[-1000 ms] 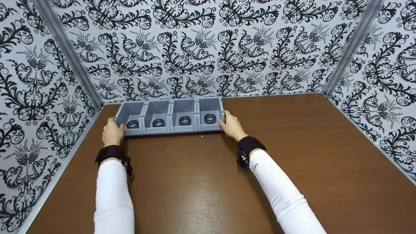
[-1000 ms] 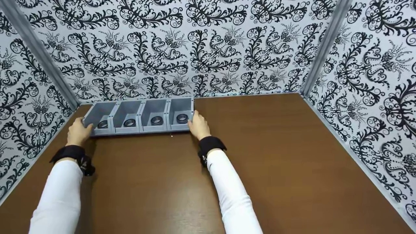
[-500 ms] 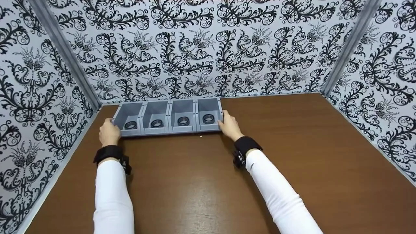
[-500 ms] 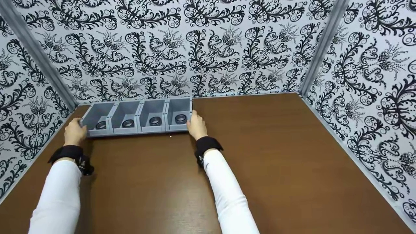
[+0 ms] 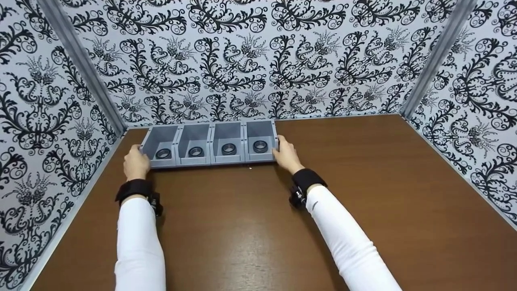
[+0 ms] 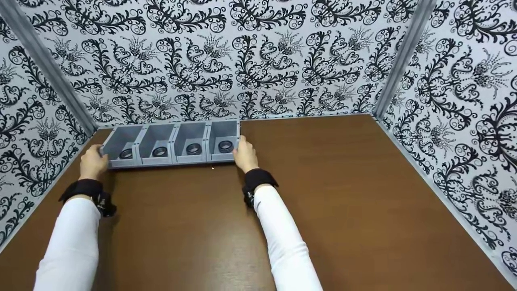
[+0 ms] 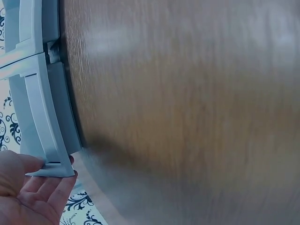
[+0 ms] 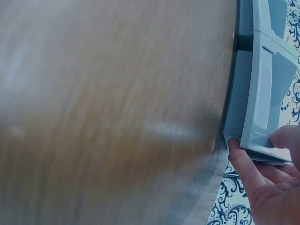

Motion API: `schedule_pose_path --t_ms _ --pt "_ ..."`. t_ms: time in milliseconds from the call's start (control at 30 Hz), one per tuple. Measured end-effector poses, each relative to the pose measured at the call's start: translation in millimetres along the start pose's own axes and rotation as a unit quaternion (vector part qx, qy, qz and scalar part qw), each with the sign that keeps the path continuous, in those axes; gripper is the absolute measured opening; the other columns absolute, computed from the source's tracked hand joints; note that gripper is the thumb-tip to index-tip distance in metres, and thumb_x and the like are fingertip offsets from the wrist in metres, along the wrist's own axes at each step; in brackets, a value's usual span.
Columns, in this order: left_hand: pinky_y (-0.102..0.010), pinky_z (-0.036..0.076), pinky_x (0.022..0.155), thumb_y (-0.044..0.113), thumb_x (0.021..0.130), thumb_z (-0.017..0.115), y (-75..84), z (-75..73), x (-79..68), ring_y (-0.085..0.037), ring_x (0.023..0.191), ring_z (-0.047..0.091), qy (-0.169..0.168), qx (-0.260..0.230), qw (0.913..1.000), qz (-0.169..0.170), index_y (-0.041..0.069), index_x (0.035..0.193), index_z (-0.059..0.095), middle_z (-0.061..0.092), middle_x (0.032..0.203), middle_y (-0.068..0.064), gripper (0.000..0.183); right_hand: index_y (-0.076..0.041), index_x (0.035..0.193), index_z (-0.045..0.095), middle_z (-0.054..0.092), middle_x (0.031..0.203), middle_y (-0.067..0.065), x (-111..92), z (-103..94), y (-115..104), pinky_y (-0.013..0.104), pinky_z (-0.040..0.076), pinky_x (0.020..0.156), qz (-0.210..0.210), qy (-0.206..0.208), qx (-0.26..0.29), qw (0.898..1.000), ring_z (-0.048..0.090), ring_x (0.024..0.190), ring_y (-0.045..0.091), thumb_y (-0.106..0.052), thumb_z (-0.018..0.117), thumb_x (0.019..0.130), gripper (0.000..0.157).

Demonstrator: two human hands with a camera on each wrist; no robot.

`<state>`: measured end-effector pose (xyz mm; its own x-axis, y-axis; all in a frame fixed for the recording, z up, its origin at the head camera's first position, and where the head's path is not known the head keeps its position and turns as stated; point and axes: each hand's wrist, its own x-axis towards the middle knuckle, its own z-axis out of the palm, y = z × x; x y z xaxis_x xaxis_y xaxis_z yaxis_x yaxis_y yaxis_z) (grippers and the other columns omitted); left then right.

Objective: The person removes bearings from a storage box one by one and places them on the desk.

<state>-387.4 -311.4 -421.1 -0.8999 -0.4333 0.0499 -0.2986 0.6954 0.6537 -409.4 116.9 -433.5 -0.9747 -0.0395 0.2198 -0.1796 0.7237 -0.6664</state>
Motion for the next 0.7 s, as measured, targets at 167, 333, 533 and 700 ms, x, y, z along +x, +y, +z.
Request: schedule_pose_path --t_ms 167,333,533,700 --pt "-0.063 0.042 0.106 0.01 0.101 0.041 -2.1 -1.2 -0.5 -0.054 0.129 0.048 -0.001 0.005 0.9999 0.012 0.001 0.15 0.037 0.047 0.145 -0.033 0.05 0.001 0.142 0.047 0.063 0.132 0.025 -1 -0.9 1 0.053 0.049 0.101 -0.004 -0.001 0.007 1.0 0.062 0.12 0.042 -0.008 0.059 0.096 0.049" --pt "-0.063 0.042 0.105 0.01 0.1 0.041 -3.1 -2.5 -2.4 -0.054 0.127 0.05 -0.004 0.01 0.9996 0.026 0.001 0.149 0.038 0.048 0.144 -0.033 0.05 0.002 0.141 0.048 0.065 0.128 0.026 -2 -2.9 4 0.054 0.05 0.099 -0.009 0.001 0.016 1.0 0.064 0.116 0.042 -0.006 0.058 0.095 0.048" --pt "-0.064 0.043 0.103 0.011 0.099 0.042 -6.0 -3.6 -4.6 -0.055 0.125 0.051 -0.008 0.016 0.9986 0.05 0.0 0.149 0.039 0.049 0.142 -0.034 0.051 0.002 0.14 0.049 0.066 0.124 0.027 -4 -6.1 7 0.054 0.051 0.097 -0.017 0.002 0.012 1.0 0.065 0.113 0.043 -0.006 0.058 0.095 0.047" --pt "-0.063 0.043 0.102 0.01 0.097 0.043 -7.5 -3.8 -8.3 -0.055 0.124 0.051 -0.01 0.01 0.9976 0.068 -0.003 0.147 0.04 0.05 0.14 -0.035 0.052 0.003 0.139 0.049 0.067 0.123 0.027 -6 -11.1 11 0.054 0.051 0.096 -0.025 -0.005 0.008 1.0 0.065 0.111 0.042 -0.007 0.059 0.094 0.047"
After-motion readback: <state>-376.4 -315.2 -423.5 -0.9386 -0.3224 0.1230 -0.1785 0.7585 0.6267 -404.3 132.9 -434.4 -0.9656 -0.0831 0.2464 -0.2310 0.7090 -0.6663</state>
